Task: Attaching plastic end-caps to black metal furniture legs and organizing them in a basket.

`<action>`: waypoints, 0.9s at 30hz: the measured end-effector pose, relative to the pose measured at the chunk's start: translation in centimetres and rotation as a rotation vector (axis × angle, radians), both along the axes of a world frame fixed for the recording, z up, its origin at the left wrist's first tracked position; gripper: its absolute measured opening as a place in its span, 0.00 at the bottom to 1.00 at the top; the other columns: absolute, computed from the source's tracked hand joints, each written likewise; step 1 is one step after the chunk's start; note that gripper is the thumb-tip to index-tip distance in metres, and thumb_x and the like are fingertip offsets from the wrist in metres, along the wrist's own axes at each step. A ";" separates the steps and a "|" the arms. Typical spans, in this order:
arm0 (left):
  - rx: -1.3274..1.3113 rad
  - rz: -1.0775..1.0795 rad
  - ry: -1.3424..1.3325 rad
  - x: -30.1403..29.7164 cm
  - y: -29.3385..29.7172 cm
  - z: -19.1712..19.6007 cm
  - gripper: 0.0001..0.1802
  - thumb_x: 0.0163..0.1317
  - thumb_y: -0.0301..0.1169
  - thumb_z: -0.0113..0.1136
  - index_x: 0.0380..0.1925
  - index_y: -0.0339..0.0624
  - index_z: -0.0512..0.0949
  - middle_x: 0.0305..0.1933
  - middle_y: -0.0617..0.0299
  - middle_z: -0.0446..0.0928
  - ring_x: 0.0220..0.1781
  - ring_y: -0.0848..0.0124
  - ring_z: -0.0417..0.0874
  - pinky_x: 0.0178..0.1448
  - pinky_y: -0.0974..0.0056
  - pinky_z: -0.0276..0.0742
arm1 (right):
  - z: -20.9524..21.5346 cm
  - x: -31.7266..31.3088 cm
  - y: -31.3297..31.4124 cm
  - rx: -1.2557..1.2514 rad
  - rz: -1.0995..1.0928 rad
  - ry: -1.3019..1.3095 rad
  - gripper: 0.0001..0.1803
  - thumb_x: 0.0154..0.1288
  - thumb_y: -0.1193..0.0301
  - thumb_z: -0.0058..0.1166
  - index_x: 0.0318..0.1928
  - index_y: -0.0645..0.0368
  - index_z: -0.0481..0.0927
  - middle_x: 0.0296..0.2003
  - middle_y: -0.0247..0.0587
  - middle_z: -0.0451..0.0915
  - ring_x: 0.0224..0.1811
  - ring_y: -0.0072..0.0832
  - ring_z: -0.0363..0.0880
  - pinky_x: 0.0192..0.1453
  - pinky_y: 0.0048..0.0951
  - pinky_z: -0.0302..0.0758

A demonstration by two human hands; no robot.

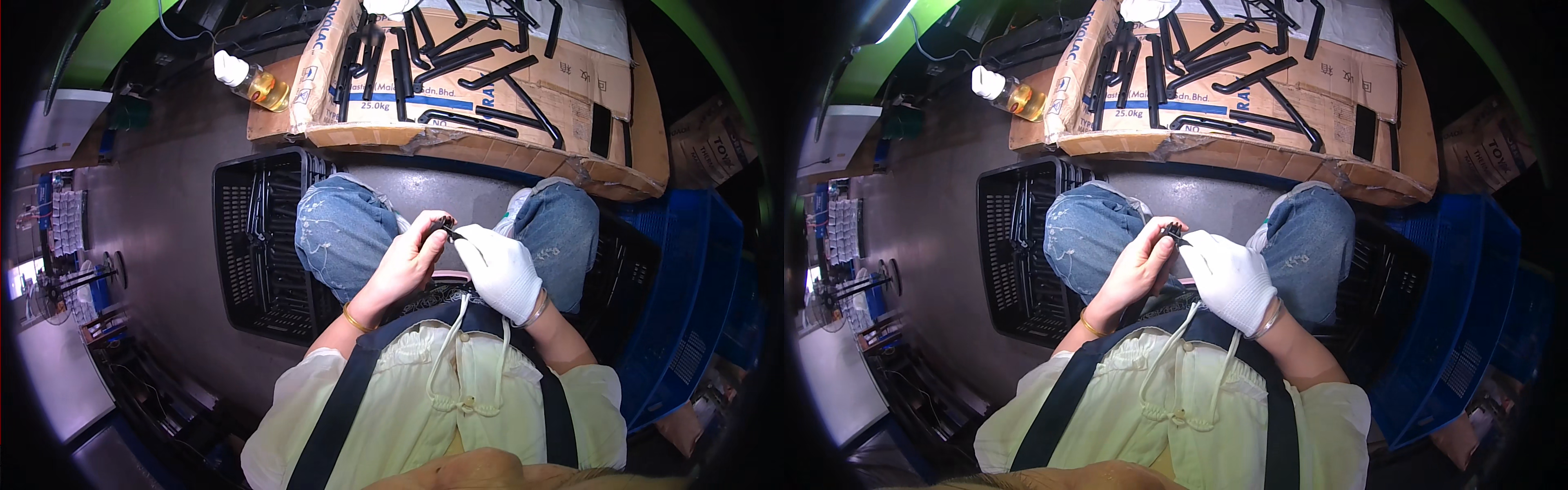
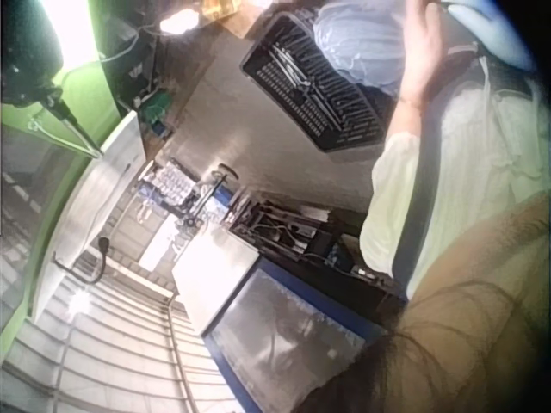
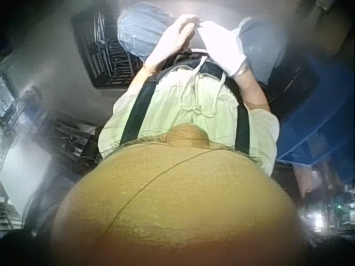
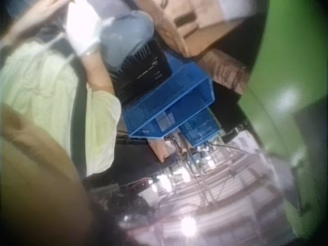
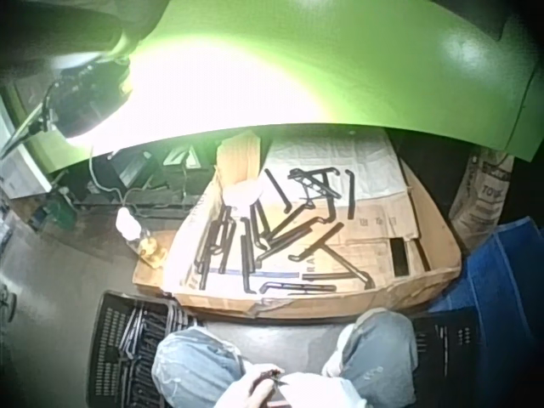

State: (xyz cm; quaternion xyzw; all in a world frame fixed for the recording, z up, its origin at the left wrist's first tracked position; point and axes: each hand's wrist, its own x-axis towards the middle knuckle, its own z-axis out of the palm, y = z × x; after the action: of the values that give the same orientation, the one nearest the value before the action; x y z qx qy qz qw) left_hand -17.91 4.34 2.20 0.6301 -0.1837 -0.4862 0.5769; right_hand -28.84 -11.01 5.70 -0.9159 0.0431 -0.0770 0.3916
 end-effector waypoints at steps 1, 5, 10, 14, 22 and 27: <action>0.011 0.003 -0.035 0.0 0.0 0.1 0.14 0.78 0.36 0.42 0.56 0.44 0.69 0.19 0.72 0.65 0.13 0.84 0.61 0.19 0.76 0.59 | -0.1 0.0 -0.1 0.001 -0.001 0.002 0.10 0.69 0.74 0.49 0.46 0.65 0.79 0.41 0.51 0.82 0.39 0.47 0.83 0.42 0.38 0.79; 0.060 0.000 -0.106 0.1 0.2 0.5 0.13 0.75 0.35 0.50 0.55 0.43 0.71 0.24 0.70 0.67 0.23 0.83 0.64 0.27 0.72 0.65 | -0.2 -0.1 -0.4 -0.168 0.068 -0.025 0.10 0.67 0.73 0.51 0.45 0.64 0.79 0.41 0.49 0.82 0.38 0.44 0.83 0.41 0.36 0.80; 0.058 -0.023 -0.157 0.0 -0.1 0.1 0.12 0.76 0.34 0.47 0.54 0.43 0.71 0.23 0.70 0.68 0.20 0.83 0.64 0.25 0.73 0.63 | 0.0 -0.2 -0.6 -0.221 0.078 -0.026 0.10 0.67 0.72 0.51 0.45 0.62 0.79 0.40 0.47 0.82 0.37 0.42 0.83 0.38 0.36 0.80; -0.016 -0.033 -0.236 -0.4 0.0 -0.9 0.11 0.77 0.33 0.45 0.53 0.44 0.70 0.20 0.74 0.66 0.14 0.85 0.61 0.18 0.75 0.57 | 0.1 -0.3 -1.0 -0.253 0.131 0.064 0.10 0.64 0.69 0.52 0.42 0.60 0.79 0.38 0.42 0.79 0.35 0.36 0.82 0.34 0.35 0.79; 0.011 -0.035 -0.178 0.0 0.0 -1.3 0.11 0.77 0.33 0.45 0.54 0.43 0.70 0.21 0.74 0.67 0.14 0.85 0.61 0.17 0.76 0.57 | -0.3 -0.1 -0.3 -0.289 0.056 0.013 0.05 0.67 0.71 0.50 0.39 0.58 0.78 0.29 0.44 0.78 0.28 0.41 0.81 0.29 0.38 0.77; -0.028 -0.107 -0.068 0.0 1.1 -0.1 0.12 0.77 0.33 0.45 0.54 0.43 0.70 0.23 0.72 0.69 0.13 0.85 0.62 0.17 0.76 0.57 | -3.8 -1.3 -4.9 -0.197 -0.357 0.146 0.08 0.70 0.67 0.47 0.37 0.54 0.78 0.32 0.46 0.82 0.32 0.43 0.84 0.30 0.42 0.79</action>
State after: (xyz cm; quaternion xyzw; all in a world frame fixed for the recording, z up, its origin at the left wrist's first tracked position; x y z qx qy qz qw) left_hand -17.94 5.44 2.12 0.6274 -0.2433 -0.4921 0.5523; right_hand -30.11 -15.93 1.87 -0.9308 0.2252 -0.0822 0.2761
